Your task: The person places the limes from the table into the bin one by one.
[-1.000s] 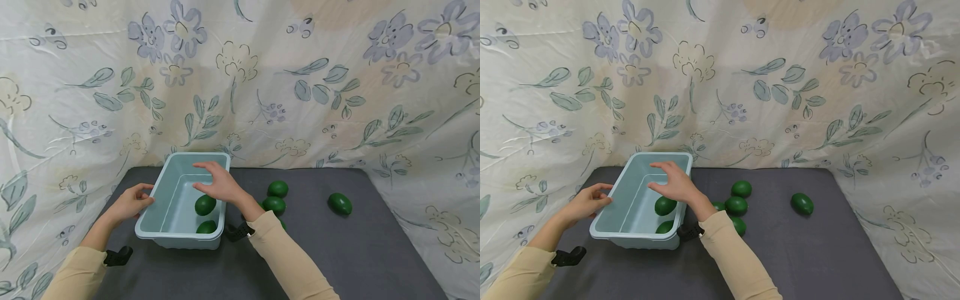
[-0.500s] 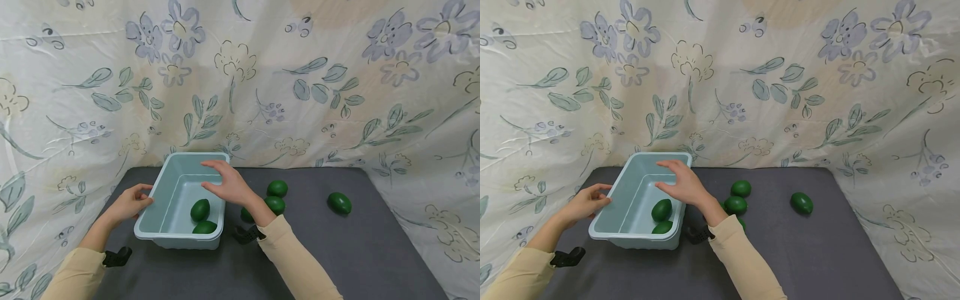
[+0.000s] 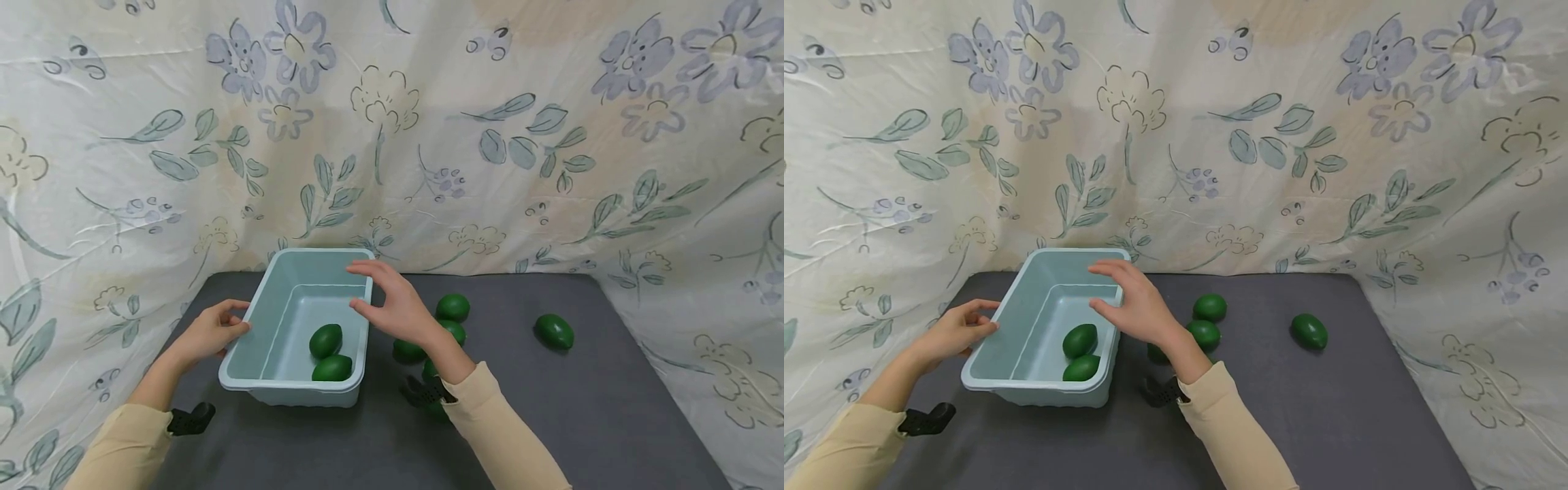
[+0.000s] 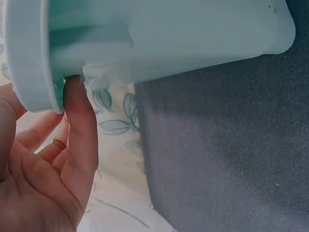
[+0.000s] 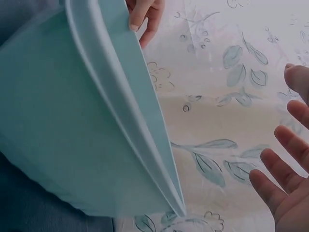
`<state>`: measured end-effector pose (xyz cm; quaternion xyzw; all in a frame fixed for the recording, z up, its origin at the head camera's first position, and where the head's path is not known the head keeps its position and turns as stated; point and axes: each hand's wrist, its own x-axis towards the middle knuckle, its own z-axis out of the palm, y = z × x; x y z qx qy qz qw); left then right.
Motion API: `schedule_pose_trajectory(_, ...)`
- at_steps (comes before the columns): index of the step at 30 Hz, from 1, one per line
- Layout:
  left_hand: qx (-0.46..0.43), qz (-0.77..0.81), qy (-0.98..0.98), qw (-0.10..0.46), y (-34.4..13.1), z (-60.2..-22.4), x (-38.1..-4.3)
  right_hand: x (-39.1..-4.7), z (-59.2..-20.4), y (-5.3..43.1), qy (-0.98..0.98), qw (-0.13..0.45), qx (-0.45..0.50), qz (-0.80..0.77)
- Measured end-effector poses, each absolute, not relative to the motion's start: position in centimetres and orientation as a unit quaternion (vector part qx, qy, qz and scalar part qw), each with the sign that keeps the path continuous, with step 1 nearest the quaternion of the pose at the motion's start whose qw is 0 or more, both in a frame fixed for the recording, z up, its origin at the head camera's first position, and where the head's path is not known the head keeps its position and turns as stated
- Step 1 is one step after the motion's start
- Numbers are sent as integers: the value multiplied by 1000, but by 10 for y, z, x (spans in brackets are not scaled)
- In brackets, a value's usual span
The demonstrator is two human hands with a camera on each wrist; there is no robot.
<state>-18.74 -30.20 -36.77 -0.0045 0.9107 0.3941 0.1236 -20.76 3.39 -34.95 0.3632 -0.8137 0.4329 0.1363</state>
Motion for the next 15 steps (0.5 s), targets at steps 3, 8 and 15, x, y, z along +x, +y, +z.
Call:
schedule_pose_trajectory(3,-3,394,911,125,-301,-367,-188,-207,-354,45,-809,139,355,446)
schedule_pose_trajectory(8,-4,399,908,128,-302,-367,-189,-203,-359,69,-806,152,341,460)
schedule_pose_trajectory(15,-1,405,905,130,-303,-368,-188,-193,-361,100,-812,182,319,453)
